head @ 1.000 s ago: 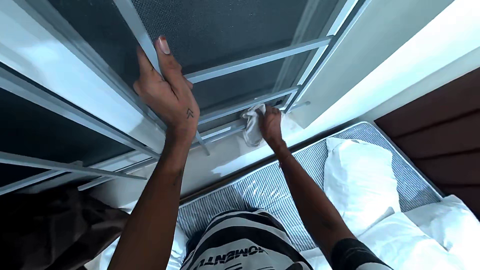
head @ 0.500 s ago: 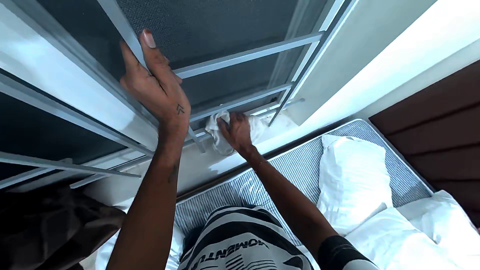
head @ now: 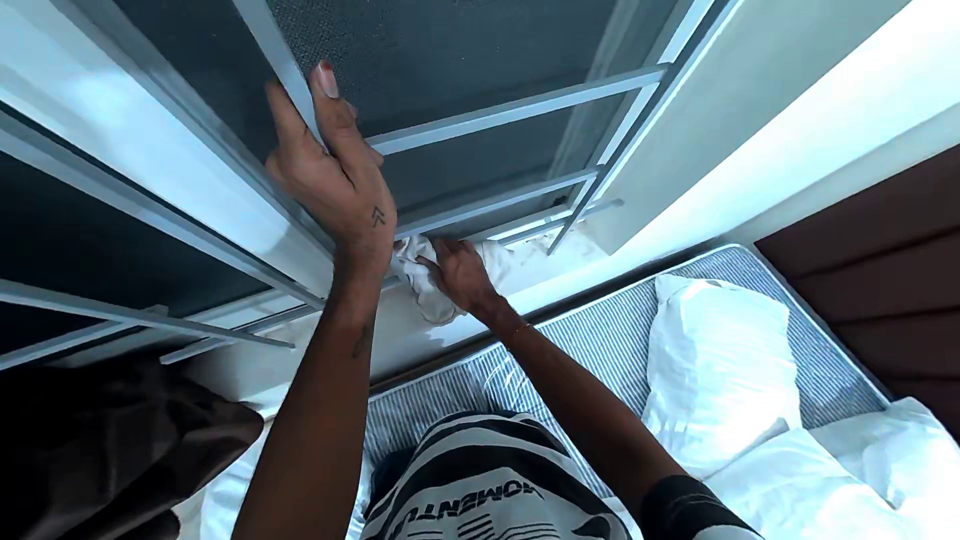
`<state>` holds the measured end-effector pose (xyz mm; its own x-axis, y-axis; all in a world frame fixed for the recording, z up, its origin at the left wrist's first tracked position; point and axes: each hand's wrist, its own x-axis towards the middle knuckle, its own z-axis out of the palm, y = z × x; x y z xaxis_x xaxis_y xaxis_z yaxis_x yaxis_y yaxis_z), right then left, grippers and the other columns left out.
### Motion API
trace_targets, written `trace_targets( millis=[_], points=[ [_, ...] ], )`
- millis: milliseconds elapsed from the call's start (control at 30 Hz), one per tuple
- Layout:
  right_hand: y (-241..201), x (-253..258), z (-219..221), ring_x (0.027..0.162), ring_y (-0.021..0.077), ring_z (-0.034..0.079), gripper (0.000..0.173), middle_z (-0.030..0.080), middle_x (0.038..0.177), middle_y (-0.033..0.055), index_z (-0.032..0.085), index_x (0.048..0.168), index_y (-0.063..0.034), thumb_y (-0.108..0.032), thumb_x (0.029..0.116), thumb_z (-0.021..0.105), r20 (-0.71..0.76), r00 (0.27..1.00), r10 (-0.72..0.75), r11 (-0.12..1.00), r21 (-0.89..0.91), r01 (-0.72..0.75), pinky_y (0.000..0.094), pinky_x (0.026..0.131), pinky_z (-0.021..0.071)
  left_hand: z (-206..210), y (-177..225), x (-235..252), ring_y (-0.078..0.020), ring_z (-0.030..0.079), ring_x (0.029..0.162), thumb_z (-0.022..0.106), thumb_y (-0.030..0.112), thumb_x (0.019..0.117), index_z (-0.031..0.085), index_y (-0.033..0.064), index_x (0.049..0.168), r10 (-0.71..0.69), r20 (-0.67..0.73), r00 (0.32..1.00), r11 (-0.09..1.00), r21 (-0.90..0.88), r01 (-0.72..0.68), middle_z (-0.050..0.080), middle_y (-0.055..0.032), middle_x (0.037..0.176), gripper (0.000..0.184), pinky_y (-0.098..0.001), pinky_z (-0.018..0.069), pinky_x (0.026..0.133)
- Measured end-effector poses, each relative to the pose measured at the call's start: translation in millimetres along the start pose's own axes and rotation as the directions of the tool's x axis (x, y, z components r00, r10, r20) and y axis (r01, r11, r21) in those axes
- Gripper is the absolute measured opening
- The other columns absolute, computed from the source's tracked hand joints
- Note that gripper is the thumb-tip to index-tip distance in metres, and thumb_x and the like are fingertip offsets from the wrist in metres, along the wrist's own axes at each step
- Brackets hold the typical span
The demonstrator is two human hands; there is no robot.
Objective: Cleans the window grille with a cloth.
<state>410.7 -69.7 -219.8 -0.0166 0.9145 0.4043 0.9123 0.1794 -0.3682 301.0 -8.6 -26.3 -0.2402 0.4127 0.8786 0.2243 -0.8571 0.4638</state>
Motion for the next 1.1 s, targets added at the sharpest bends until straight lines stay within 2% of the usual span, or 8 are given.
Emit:
trace_targets(
  millis=[233,400,533,633,800,933,1033,1100],
  points=[
    [63.6,-10.3,-35.9,0.111,0.0408,0.068,0.045,0.071,0.11,0.0228,0.067,0.117,0.0035,-0.038,0.105,0.056,-0.033,0.984,0.175,0.985,-0.011,-0.175,0.0551,0.099,0.0529,0.0,-0.7,-0.1,-0.007,0.055,0.053,0.046,0.015,0.1108,0.06,-0.0073,0.099,-0.001,-0.012,1.0,1.0,-0.024,0.001,0.056,0.0002,0.068,0.029,-0.0259,0.0494,0.047],
    [117.1,-13.2,-67.6,0.116,0.0436,0.065,0.048,0.07,0.115,0.0247,0.066,0.122,0.0017,-0.042,0.1059,0.053,-0.065,0.942,0.331,0.939,-0.073,-0.335,0.0592,0.101,0.0513,0.0,0.4,-0.6,-0.0059,0.055,0.053,0.045,0.016,0.1112,0.06,-0.006,0.099,-0.017,-0.002,1.0,1.0,-0.012,0.017,0.056,0.0009,0.068,0.029,-0.025,0.0489,0.047],
    [128.2,-8.4,-74.4,0.11,0.041,0.068,0.054,0.072,0.106,0.024,0.065,0.119,0.0033,-0.045,0.1081,0.043,-0.065,0.925,0.373,0.904,-0.199,-0.378,0.0572,0.105,0.0464,0.5,1.5,-0.9,-0.0058,0.055,0.053,0.046,0.016,0.1109,0.06,-0.0054,0.099,-0.029,-0.01,1.0,0.999,-0.017,0.029,0.056,0.0017,0.067,0.028,-0.0254,0.0488,0.047],
    [113.1,-4.9,-66.4,0.107,0.0417,0.069,0.054,0.072,0.1,0.024,0.066,0.113,0.0041,-0.044,0.1063,0.044,-0.089,0.901,0.424,0.888,-0.155,-0.433,0.0575,0.105,0.0471,1.2,2.4,-1.3,-0.0069,0.055,0.053,0.045,0.017,0.1113,0.06,-0.0054,0.1,-0.044,-0.009,0.999,0.998,-0.035,0.044,0.055,0.0016,0.067,0.029,-0.0261,0.0492,0.048],
    [63.8,-7.9,-33.3,0.095,0.0361,0.07,0.058,0.072,0.091,0.0171,0.07,0.105,-0.0014,-0.056,0.0995,0.052,-0.121,0.971,0.204,0.976,-0.051,-0.211,0.0562,0.099,0.0504,1.1,3.1,-1.8,-0.0063,0.056,0.055,0.045,0.017,0.1114,0.059,-0.0051,0.102,-0.039,-0.006,0.999,0.998,-0.056,0.039,0.055,0.0017,0.069,0.028,-0.0249,0.05,0.049],
    [17.8,-6.8,-6.7,0.095,0.0324,0.071,0.057,0.073,0.091,0.0143,0.071,0.101,-0.0034,-0.058,0.098,0.056,-0.104,0.991,0.081,0.997,0.011,-0.08,0.0538,0.099,0.0508,0.1,2.2,-1.1,-0.0057,0.056,0.054,0.044,0.017,0.1113,0.059,-0.0052,0.101,-0.033,0.003,0.999,0.998,-0.06,0.034,0.055,0.0022,0.067,0.029,-0.0246,0.05,0.049],
    [-2.4,-5.8,4.2,0.098,0.0305,0.07,0.046,0.072,0.095,0.0127,0.07,0.102,-0.004,-0.049,0.0993,0.061,-0.089,0.996,0.011,0.998,0.059,-0.006,0.0517,0.099,0.0511,-0.7,2.3,-0.7,-0.0053,0.056,0.054,0.044,0.017,0.1116,0.059,-0.0045,0.1,-0.02,0.013,1.0,0.999,-0.043,0.021,0.055,0.002,0.068,0.029,-0.0241,0.0507,0.049],
    [-5.7,-6.9,1.6,0.104,0.0321,0.069,0.034,0.073,0.101,0.0141,0.07,0.107,-0.0027,-0.035,0.0954,0.071,-0.065,0.998,-0.016,0.995,0.101,0.022,0.051,0.103,0.0507,-0.9,1.5,-0.6,-0.005,0.056,0.054,0.045,0.017,0.1114,0.059,-0.0066,0.101,-0.007,0.011,1.0,0.999,-0.031,0.007,0.056,0.0013,0.068,0.03,-0.0238,0.0506,0.049]
  ],
)
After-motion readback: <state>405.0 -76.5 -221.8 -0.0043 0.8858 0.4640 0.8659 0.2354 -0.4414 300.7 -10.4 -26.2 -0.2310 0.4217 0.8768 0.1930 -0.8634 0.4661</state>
